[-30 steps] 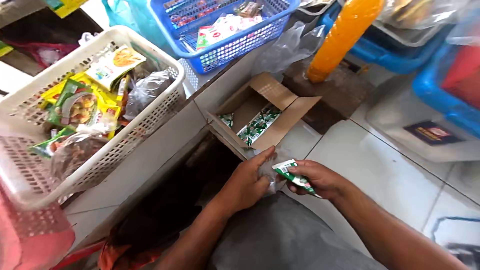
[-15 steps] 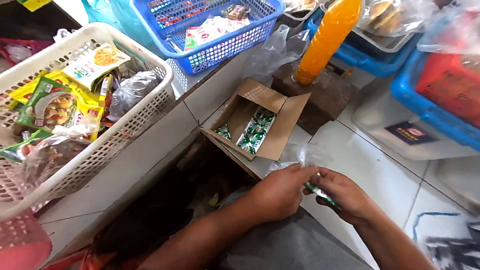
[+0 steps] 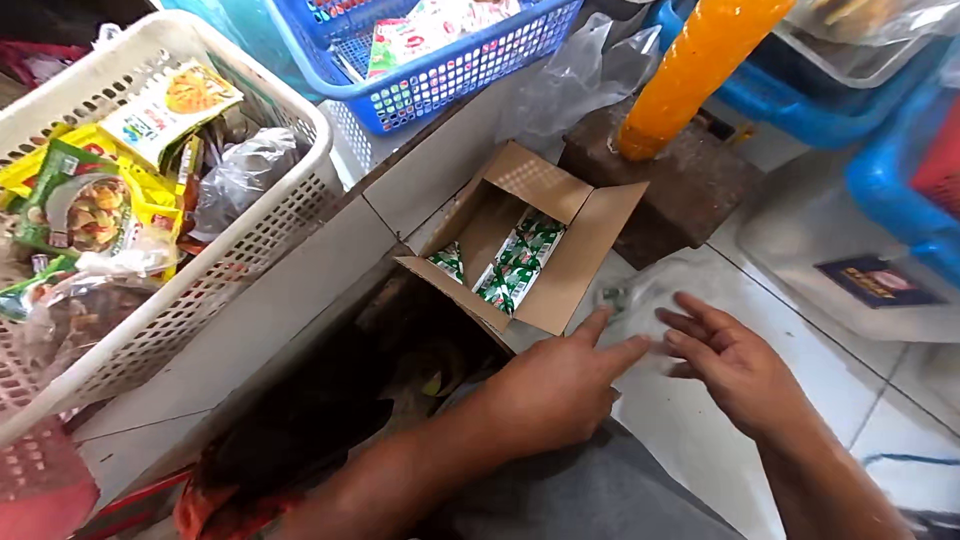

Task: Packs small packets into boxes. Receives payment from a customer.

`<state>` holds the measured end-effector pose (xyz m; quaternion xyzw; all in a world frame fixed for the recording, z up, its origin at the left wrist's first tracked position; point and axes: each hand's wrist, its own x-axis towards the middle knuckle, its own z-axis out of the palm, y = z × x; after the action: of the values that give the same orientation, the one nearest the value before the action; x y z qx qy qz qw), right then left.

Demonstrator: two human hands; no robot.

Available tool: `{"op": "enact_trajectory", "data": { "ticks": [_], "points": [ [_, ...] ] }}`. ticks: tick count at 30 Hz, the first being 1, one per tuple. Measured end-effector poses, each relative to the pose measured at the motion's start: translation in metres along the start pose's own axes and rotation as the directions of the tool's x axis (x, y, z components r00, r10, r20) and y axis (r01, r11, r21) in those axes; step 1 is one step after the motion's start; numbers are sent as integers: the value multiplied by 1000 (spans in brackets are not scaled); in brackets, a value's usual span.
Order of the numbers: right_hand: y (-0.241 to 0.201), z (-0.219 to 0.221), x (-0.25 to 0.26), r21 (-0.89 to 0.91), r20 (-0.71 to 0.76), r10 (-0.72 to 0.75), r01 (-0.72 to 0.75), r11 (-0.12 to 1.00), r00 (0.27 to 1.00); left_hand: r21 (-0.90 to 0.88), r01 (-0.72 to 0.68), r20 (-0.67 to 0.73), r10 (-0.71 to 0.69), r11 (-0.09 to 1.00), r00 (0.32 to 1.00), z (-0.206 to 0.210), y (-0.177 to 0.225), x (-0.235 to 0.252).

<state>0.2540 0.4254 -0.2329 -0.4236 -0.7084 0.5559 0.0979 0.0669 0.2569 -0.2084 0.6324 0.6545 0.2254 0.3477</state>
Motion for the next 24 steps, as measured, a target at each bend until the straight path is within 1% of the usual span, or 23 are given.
{"op": "enact_trajectory", "data": {
  "ticks": [1,2,3,4,6,8,9,12,15,18,20,22,24],
  "points": [
    [1,-1,6,-199,-41,-117,107,974,992,70,13,-67,-8,997,998,-10,6,-9],
    [0,1,11,-333,-75,-227,190,924,971,132,37,-166,-15,991,986,-22,9,-18],
    [-2,4,17,-406,-109,-313,245,880,944,199,77,-268,-21,977,963,-37,9,-24],
    [-6,10,22,-446,-137,-379,285,849,915,275,135,-342,-34,952,939,-53,6,-26],
    [-19,23,32,-479,-161,-454,333,812,876,400,278,-376,-121,873,919,-87,-7,-18],
    [-35,37,45,-499,-123,-452,339,797,883,463,396,-313,-272,793,910,-111,-23,6],
    [-40,44,51,-514,-79,-434,336,789,898,484,426,-261,-338,764,904,-117,-31,20],
    [-38,62,71,-514,23,-389,345,786,921,510,430,-126,-430,744,894,-114,-53,55],
    [-23,66,78,-455,24,-375,345,821,927,491,473,-69,-508,732,859,-104,-61,77],
    [-9,66,78,-392,32,-328,313,865,944,479,472,-42,-517,740,855,-94,-73,85],
    [-2,66,77,-334,39,-296,292,896,954,456,438,-14,-486,774,874,-90,-85,87],
    [1,68,78,-275,37,-295,294,915,955,415,409,4,-451,812,892,-88,-97,87],
    [1,70,80,-171,46,-297,300,938,954,370,391,22,-429,843,903,-87,-105,86]
  ]
}}
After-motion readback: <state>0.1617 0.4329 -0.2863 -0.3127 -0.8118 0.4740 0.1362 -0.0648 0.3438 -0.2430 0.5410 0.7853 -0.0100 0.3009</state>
